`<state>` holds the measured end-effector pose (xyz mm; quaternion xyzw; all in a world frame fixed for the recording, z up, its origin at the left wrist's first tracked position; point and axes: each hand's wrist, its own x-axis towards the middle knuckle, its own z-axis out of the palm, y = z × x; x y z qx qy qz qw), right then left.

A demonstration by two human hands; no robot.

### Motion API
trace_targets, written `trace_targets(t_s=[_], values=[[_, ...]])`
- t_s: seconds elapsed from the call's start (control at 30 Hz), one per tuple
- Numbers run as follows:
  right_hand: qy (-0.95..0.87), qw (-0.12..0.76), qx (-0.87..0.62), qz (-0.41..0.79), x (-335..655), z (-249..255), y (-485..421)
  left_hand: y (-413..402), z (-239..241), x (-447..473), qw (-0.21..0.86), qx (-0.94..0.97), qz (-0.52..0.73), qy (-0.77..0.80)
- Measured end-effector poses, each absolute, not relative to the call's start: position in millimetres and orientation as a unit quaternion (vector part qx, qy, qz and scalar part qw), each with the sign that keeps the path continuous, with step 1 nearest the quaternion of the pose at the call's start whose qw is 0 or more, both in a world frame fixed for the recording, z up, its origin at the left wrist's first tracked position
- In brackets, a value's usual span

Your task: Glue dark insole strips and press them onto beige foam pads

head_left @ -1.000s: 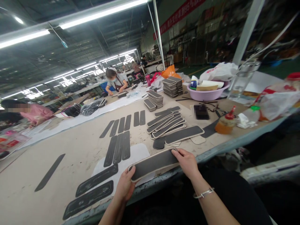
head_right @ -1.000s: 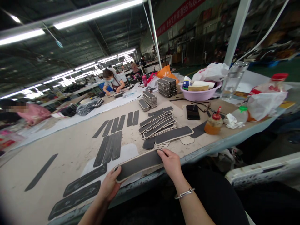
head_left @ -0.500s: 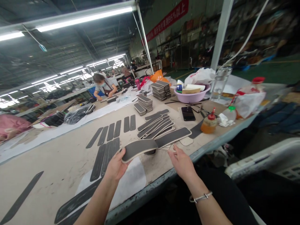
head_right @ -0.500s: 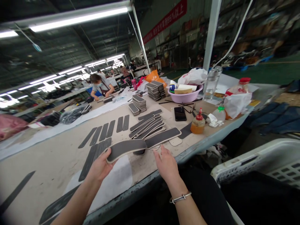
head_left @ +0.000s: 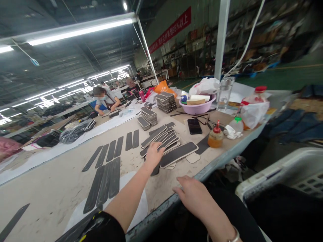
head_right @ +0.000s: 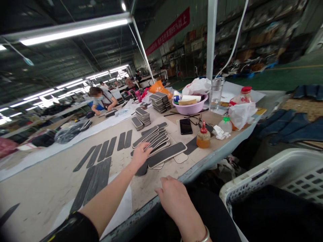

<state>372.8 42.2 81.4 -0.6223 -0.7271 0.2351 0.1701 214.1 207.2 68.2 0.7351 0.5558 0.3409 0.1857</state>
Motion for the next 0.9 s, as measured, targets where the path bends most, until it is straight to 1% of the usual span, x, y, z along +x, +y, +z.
trace_targets(t_s=[0.07, 0.17, 0.3, 0.4, 0.53, 0.7, 0.9], values=[[-0.736, 0.162, -0.609, 0.248, 378.5, 82.8, 37.7, 189.5, 55.5, 247.4, 0.177, 0.830, 0.240, 0.471], [-0.738, 0.144, -0.601, 0.272, 385.7, 81.7, 34.6, 169.6, 40.4, 291.3, 0.144, 0.901, 0.137, 0.385], [-0.733, 0.132, -0.585, 0.321, 391.3, 76.9, 32.1, 168.4, 32.3, 324.4, 0.070, 0.934, 0.034, 0.348], [-0.736, 0.140, -0.567, 0.343, 390.6, 72.8, 30.4, 174.0, 34.5, 335.1, 0.033, 0.939, -0.018, 0.343], [-0.734, 0.146, -0.565, 0.347, 384.1, 72.4, 30.6, 170.9, 38.2, 344.6, 0.018, 0.946, -0.048, 0.319], [-0.737, 0.143, -0.571, 0.332, 380.9, 74.2, 32.3, 166.7, 37.7, 344.4, 0.000, 0.944, -0.031, 0.327], [-0.741, 0.136, -0.582, 0.308, 385.3, 73.0, 31.5, 168.7, 59.9, 299.0, -0.006, 0.949, 0.016, 0.315]])
